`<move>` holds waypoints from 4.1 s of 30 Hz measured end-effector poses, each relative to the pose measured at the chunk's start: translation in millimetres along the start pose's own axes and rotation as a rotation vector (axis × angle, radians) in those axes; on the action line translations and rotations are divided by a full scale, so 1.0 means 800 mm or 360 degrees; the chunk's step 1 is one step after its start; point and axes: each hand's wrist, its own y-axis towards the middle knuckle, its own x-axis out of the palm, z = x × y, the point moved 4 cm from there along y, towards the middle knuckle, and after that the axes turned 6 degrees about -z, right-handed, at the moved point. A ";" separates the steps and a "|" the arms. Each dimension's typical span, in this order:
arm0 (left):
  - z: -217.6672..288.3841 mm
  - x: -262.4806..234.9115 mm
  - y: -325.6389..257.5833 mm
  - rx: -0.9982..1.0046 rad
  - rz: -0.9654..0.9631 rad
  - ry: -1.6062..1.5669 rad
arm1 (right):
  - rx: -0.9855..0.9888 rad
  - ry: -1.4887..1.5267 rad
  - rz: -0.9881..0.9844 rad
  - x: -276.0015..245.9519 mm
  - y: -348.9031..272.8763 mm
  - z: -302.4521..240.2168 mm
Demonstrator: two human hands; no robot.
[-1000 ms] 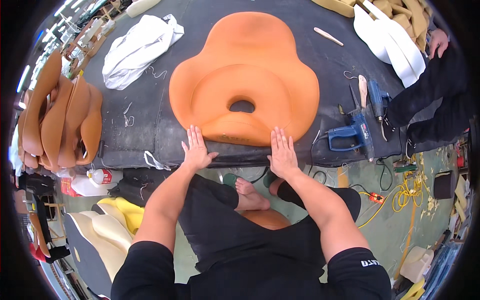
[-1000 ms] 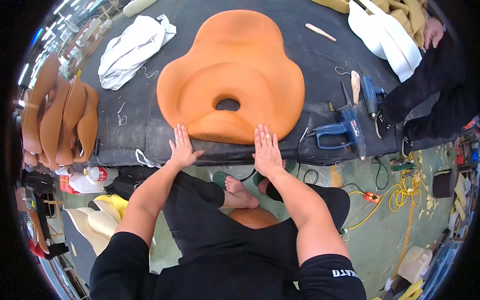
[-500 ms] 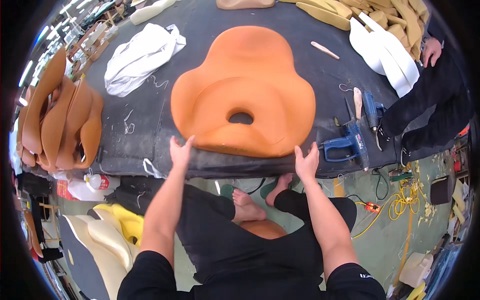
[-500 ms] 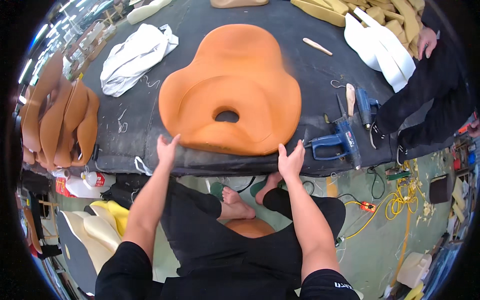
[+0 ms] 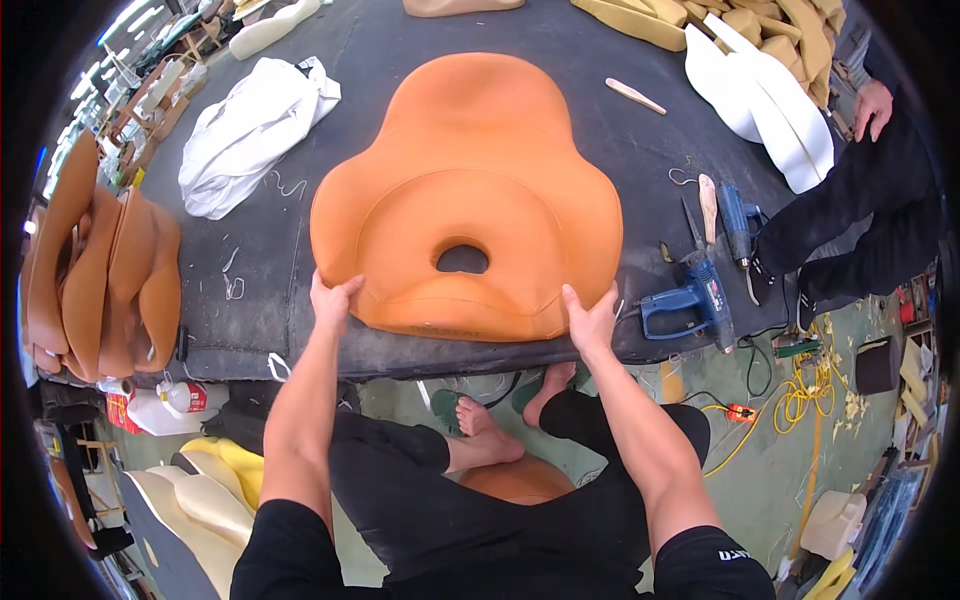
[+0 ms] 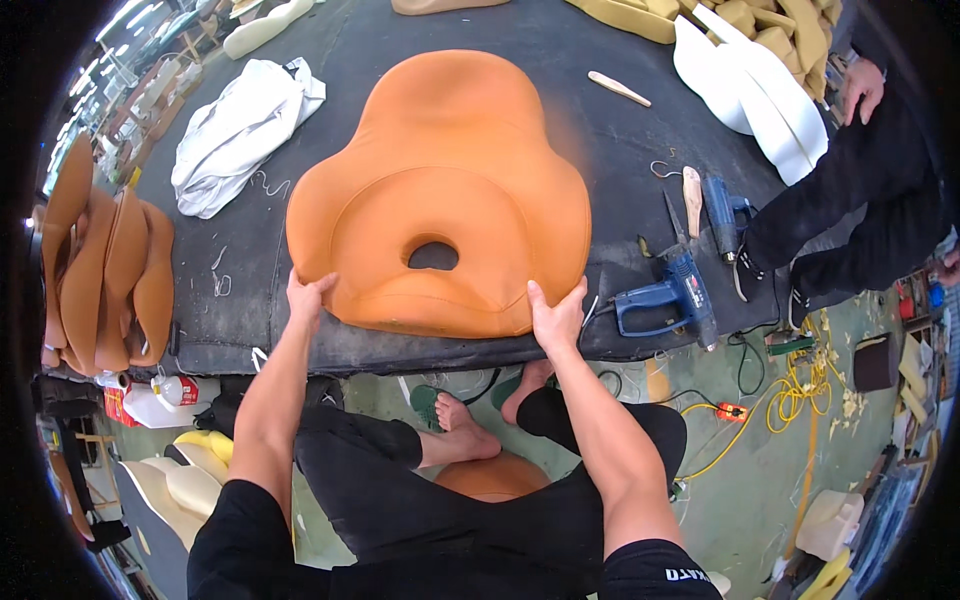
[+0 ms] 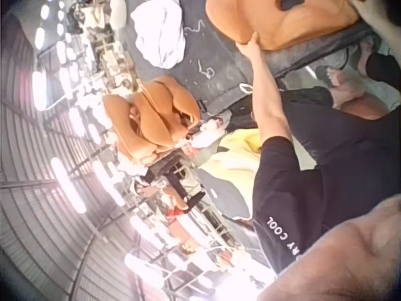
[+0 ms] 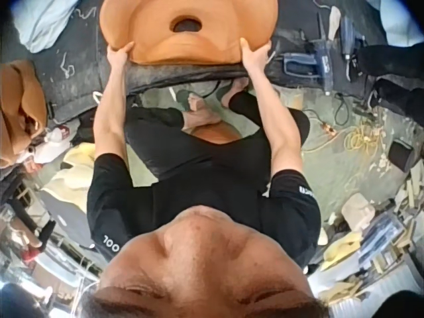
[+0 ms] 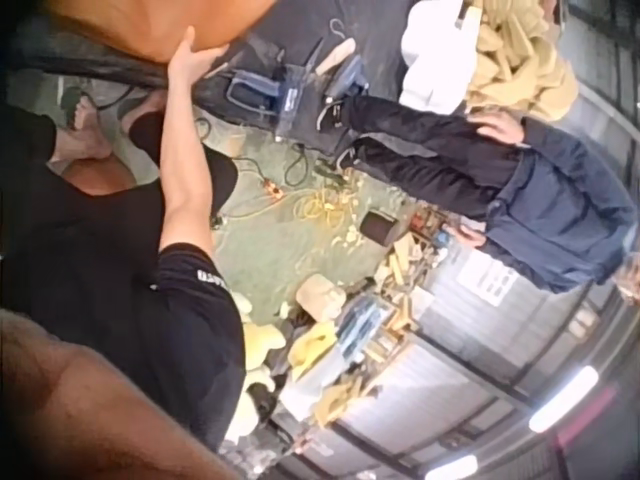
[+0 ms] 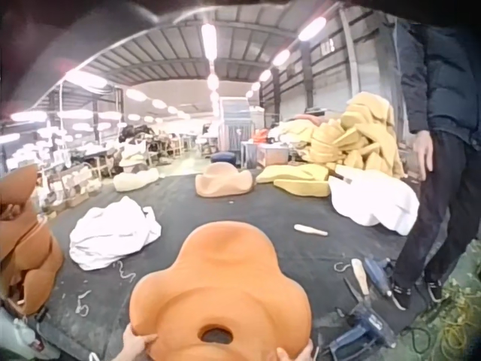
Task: Using a heat gun to shape and smooth the leather cover onto a chair seat frame.
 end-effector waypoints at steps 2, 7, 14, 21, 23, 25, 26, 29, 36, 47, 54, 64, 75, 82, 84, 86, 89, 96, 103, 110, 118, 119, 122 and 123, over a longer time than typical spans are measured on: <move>-0.005 0.001 -0.032 0.0104 -0.0038 0.0012 | -0.0004 -0.0068 0.0018 -0.013 -0.003 0.009; 0.023 0.002 -0.164 -0.0001 -0.0007 -0.0202 | 0.0038 -0.0155 -0.0166 -0.067 -0.064 0.005; -0.024 -0.062 -0.298 -0.0198 0.0220 0.0069 | -0.0381 -0.0522 -0.0778 -0.173 -0.111 0.083; -0.022 -0.038 -0.286 -0.0195 0.0341 0.0149 | 0.0822 0.0554 0.0262 -0.218 0.074 0.106; -0.018 -0.030 -0.297 -0.0242 0.0405 0.0161 | 0.0975 0.0639 0.0318 -0.210 0.099 0.101; -0.014 -0.025 -0.304 -0.0208 0.0423 0.0167 | 0.1043 0.0794 0.0502 -0.200 0.128 0.116; -0.008 -0.022 -0.311 -0.0175 0.0421 0.0173 | 0.1030 0.0709 0.0505 -0.198 0.122 0.097; -0.006 -0.028 -0.320 -0.0254 0.0450 0.0267 | 0.1118 0.0492 0.0742 -0.192 0.138 0.117; -0.052 -0.030 -0.325 -0.0596 0.0296 -0.0243 | 0.0712 0.0565 0.0923 -0.207 0.097 0.106; -0.098 0.007 -0.376 -0.1181 -0.0006 -0.0836 | -0.1160 -0.0158 0.1185 -0.341 -0.040 -0.045; -0.130 0.039 -0.465 -0.1283 0.0064 -0.1132 | -0.0864 0.0788 -0.0107 -0.327 -0.167 -0.209; -0.135 0.115 -0.547 -0.0729 -0.2121 0.1109 | -0.0895 0.1088 -0.0775 -0.224 -0.165 -0.240; -0.130 0.158 -0.565 -0.1298 -0.2287 0.1440 | -0.0373 0.1268 -0.1301 -0.182 -0.051 -0.184; -0.126 0.186 -0.624 -0.1459 -0.2405 0.1407 | -0.0317 0.1372 -0.1396 -0.180 -0.062 -0.166; -0.127 0.188 -0.637 -0.1466 -0.2423 0.1408 | -0.0372 0.1335 -0.1312 -0.176 -0.076 -0.162; -0.129 0.194 -0.634 -0.1407 -0.2410 0.1425 | -0.0462 0.1218 -0.1344 -0.185 -0.085 -0.154; -0.189 0.186 -0.632 -0.1129 -0.2460 0.1295 | -0.0458 0.1090 -0.1198 -0.203 -0.120 -0.161; 0.036 0.184 -0.591 0.0034 -0.1865 0.1620 | 0.0041 0.0787 -0.1505 -0.198 -0.161 -0.117; 0.097 0.156 -0.524 0.1050 -0.0923 0.1791 | 0.0475 0.0931 -0.1757 -0.157 -0.162 -0.066; 0.054 0.170 -0.501 0.0809 -0.1118 0.1956 | 0.0602 0.0909 -0.1795 -0.119 -0.160 -0.044; 0.041 0.177 -0.512 0.0699 -0.0986 0.1844 | 0.0599 0.0815 -0.1846 -0.103 -0.154 -0.050; 0.050 0.182 -0.507 0.0702 -0.0983 0.1842 | 0.0595 0.0813 -0.1845 -0.103 -0.152 -0.050; 0.064 0.199 -0.488 0.0624 -0.1093 0.1913 | 0.0466 0.0778 -0.1812 -0.105 -0.149 -0.058; 0.062 0.202 -0.482 0.0634 -0.1135 0.1937 | 0.0457 0.0739 -0.1813 -0.106 -0.147 -0.063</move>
